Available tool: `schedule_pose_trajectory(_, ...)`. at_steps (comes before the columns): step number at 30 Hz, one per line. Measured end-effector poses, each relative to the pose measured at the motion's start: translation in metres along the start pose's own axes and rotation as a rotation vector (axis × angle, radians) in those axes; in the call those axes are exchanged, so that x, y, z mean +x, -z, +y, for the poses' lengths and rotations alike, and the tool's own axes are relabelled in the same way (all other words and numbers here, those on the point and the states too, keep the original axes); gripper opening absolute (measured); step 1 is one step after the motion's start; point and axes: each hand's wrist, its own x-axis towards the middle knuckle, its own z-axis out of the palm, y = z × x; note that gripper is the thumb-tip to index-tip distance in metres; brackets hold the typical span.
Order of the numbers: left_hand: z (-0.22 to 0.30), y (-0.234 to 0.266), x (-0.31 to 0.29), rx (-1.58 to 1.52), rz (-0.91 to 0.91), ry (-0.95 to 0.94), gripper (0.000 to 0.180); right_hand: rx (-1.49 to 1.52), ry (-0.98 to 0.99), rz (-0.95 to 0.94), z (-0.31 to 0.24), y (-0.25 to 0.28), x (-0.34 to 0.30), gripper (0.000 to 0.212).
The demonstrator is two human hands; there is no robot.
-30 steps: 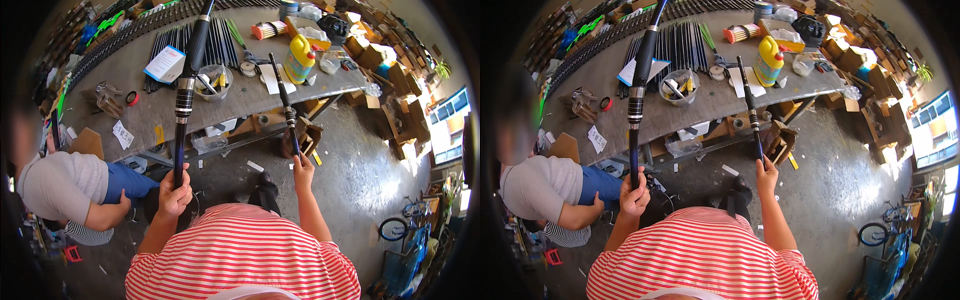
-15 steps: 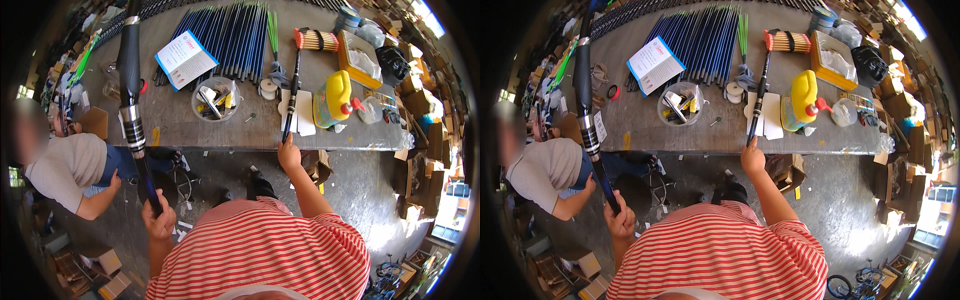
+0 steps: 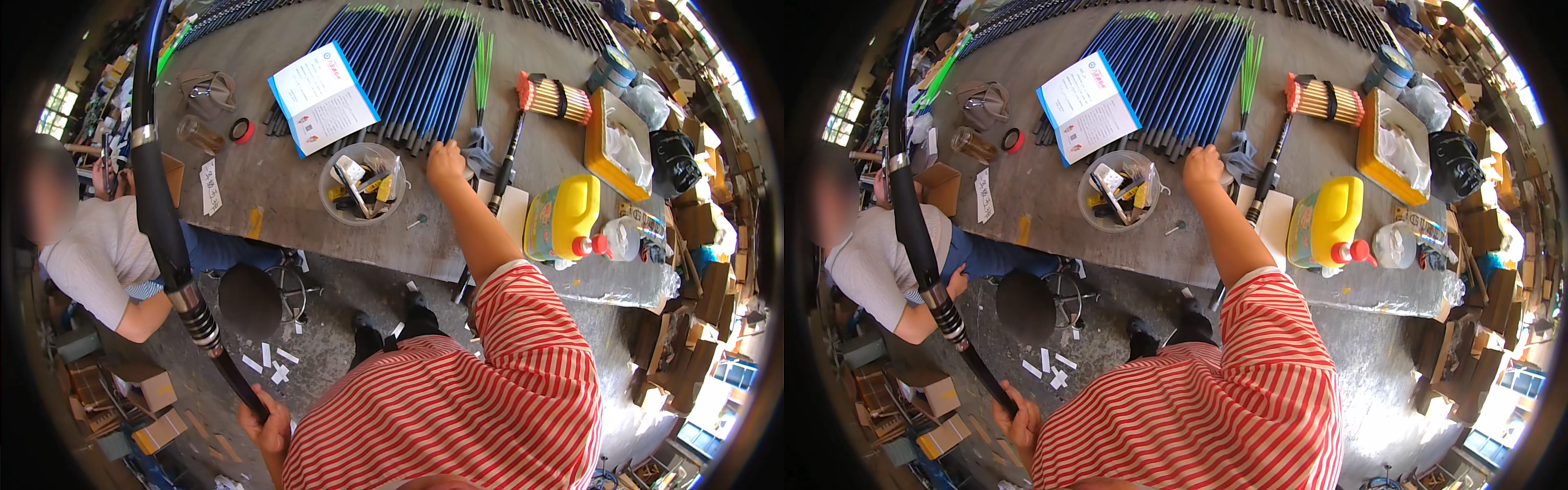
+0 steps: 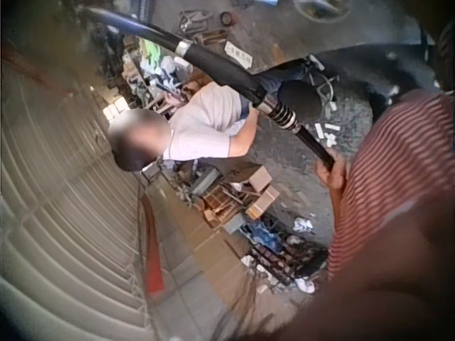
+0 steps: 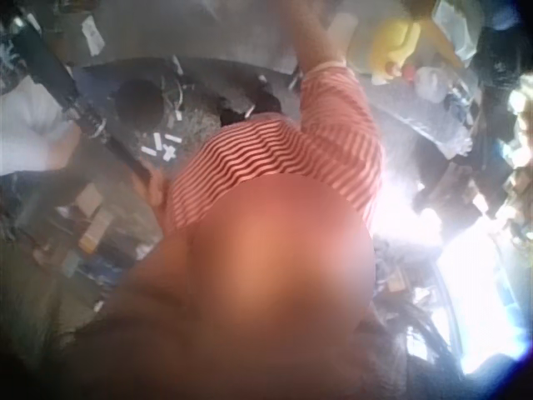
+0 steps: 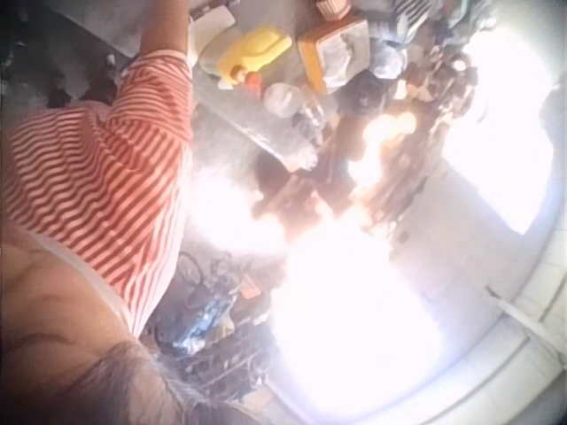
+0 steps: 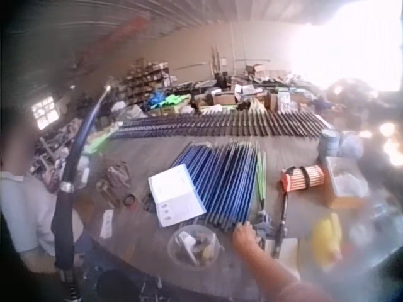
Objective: The person handles several fishing rods, checking the alignment of the guides and the secure fit of the sections by hand before placing them in a row on a large assembly table.
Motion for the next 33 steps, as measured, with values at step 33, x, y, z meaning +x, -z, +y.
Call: schedule_pose_trajectory(33, 0.004, 0.008, -0.038, 0.078, 0.121, -0.094, 0.049, 0.062, 0.294, 0.060, -0.052, 0.017, 0.024, 0.066)
